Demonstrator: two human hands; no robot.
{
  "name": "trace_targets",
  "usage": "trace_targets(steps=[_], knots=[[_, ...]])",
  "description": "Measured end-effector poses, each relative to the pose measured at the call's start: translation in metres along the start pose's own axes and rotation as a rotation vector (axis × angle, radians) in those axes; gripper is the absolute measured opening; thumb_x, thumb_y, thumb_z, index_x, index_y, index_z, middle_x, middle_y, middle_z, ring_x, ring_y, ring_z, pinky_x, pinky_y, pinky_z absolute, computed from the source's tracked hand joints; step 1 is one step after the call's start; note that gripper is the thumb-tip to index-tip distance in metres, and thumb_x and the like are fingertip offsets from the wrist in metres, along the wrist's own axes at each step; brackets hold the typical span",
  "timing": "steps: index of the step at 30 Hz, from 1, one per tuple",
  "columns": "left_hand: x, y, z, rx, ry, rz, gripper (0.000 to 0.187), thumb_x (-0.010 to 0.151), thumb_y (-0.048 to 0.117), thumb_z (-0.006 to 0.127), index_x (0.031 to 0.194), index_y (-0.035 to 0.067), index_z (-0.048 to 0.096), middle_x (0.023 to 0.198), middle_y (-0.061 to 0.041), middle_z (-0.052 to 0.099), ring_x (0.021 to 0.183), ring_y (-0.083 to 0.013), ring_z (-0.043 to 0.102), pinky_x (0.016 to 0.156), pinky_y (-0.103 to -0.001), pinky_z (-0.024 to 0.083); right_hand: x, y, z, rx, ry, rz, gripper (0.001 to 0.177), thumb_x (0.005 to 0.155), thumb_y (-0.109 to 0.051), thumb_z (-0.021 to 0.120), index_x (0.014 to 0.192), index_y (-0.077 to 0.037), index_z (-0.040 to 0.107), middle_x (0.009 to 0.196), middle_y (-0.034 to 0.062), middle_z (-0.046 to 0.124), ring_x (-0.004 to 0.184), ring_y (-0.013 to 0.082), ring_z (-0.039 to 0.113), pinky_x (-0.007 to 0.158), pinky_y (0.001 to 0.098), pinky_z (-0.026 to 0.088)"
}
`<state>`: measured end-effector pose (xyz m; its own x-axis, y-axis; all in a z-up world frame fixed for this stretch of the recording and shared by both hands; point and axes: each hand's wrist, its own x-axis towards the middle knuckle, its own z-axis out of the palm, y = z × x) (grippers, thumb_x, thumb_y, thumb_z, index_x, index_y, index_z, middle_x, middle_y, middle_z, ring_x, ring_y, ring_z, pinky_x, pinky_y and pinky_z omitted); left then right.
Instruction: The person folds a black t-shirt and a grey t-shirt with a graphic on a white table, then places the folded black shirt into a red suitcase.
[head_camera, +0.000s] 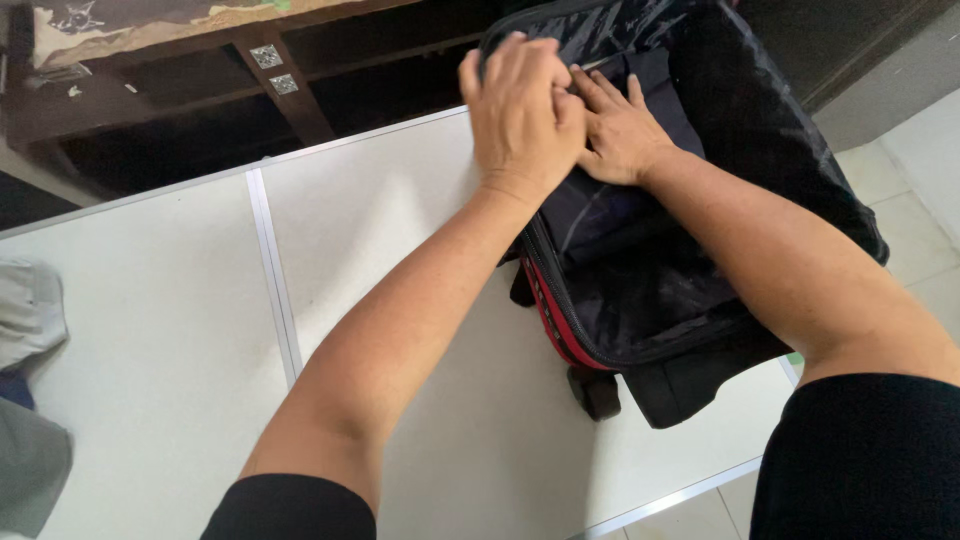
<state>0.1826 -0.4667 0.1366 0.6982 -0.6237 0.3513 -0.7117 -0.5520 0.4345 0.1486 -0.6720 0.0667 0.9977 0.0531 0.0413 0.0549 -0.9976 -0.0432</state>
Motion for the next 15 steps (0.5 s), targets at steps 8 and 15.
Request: trace_targets(steps=[8,15], knots=[[0.004,-0.029,0.044,0.134,0.31,0.141,0.037,0.091,0.011,0.064,0.128,0.007,0.064,0.133,-0.016,0.068,0.139,-0.0323,0.054,0.124,-0.056,0.024,0.003,-0.049,0.01,-0.031,-0.13,-0.083,0.078,0.091,-0.051,0.059,0.157,-0.02,0.034,0.167,0.0176,0.023,0.153,0.0452,0.008,0.108,0.0805,0.014],[0.008,-0.01,0.011,0.277,-0.289,0.147,0.066,0.085,0.055,0.067,0.126,0.003,0.068,0.126,-0.019,0.069,0.112,-0.0313,0.069,0.113,-0.055,0.031,0.01,0.013,-0.001,0.145,0.13,-0.048,0.059,0.103,-0.038,0.051,0.161,-0.027,0.046,0.176,0.0022,0.035,0.164,0.0254,0.023,0.135,0.0527,0.028]])
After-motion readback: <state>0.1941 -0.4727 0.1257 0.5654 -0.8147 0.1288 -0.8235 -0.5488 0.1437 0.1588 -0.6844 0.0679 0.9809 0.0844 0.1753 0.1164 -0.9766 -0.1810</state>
